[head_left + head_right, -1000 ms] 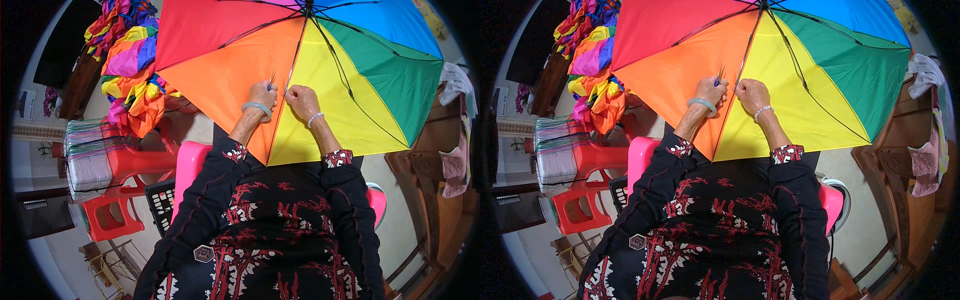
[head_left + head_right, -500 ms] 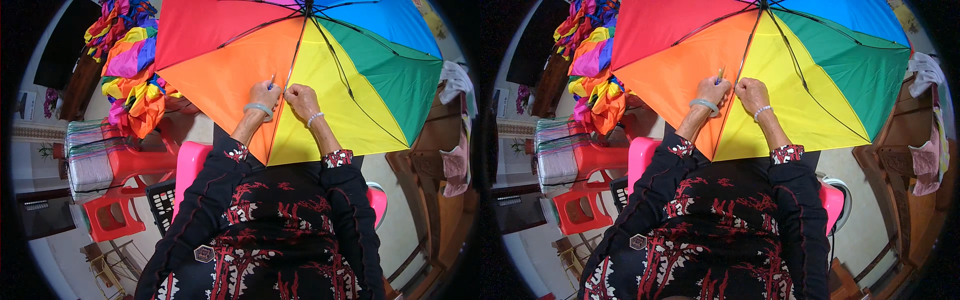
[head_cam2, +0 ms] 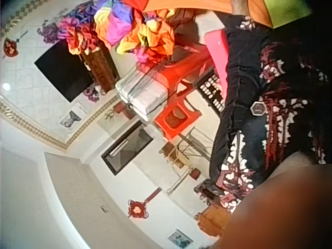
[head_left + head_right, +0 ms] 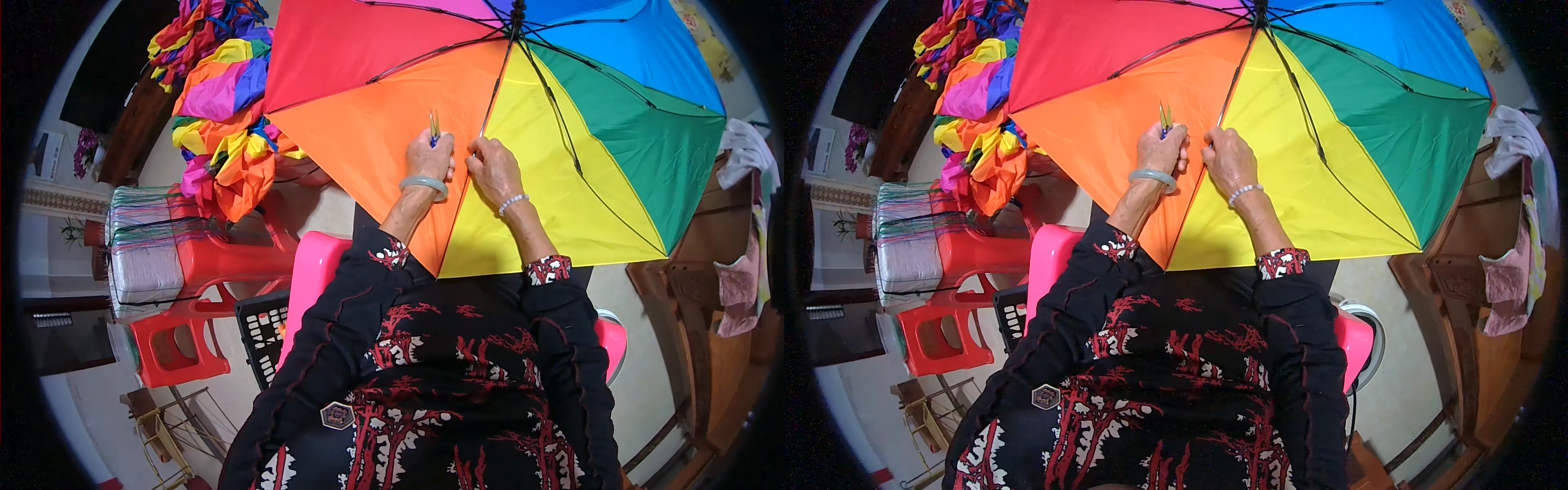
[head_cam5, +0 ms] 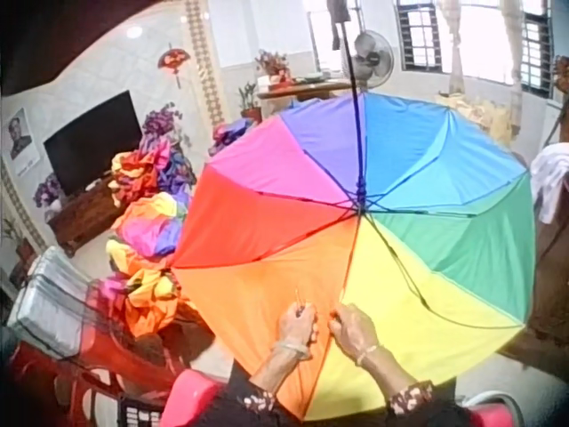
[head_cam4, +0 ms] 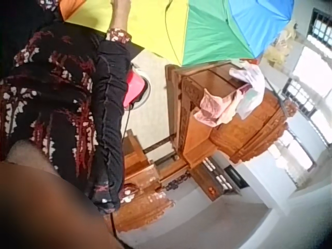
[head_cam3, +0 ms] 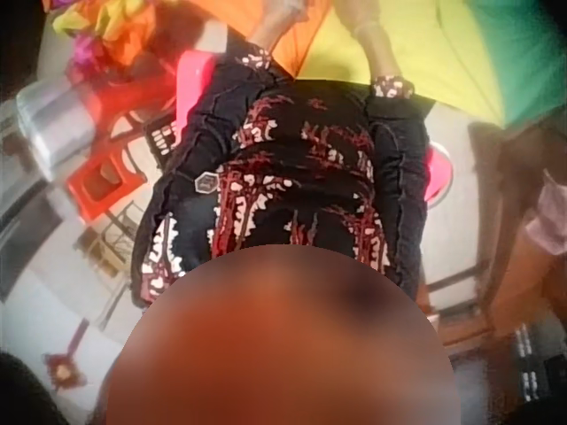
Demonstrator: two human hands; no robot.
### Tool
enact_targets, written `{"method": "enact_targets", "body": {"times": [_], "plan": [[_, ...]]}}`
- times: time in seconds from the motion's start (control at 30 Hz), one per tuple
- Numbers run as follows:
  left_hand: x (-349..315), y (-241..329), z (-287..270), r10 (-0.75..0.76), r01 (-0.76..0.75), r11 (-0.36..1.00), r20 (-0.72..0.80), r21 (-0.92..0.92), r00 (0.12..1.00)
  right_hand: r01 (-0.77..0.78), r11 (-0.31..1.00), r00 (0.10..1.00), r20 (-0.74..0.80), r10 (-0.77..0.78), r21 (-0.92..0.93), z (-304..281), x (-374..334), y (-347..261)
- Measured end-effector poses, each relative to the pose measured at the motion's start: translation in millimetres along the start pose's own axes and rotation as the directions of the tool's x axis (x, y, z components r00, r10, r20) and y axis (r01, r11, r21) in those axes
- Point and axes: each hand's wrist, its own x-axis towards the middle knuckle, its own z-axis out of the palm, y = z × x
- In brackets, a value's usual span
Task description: Assemble a rainbow-colored umbrella by sewing the fabric panels to the metal rib structure.
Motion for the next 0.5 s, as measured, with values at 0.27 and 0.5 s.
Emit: {"method": "enact_targets", "body": {"times": [0.27, 0.5], "plan": [[0, 0, -3, 0.015, -0.01, 0.996, 0.056, -0.092, 0.998, -0.337, 0.678, 0.933, 0.135, 0.333, 0.654, -3, 2, 8], [-5, 3, -3, 0.007, -0.002, 0.996, 0.053, -0.085, 0.999, -0.392, 0.593, 0.892, 0.133, 0.432, 0.703, -31, 3, 9]]}}
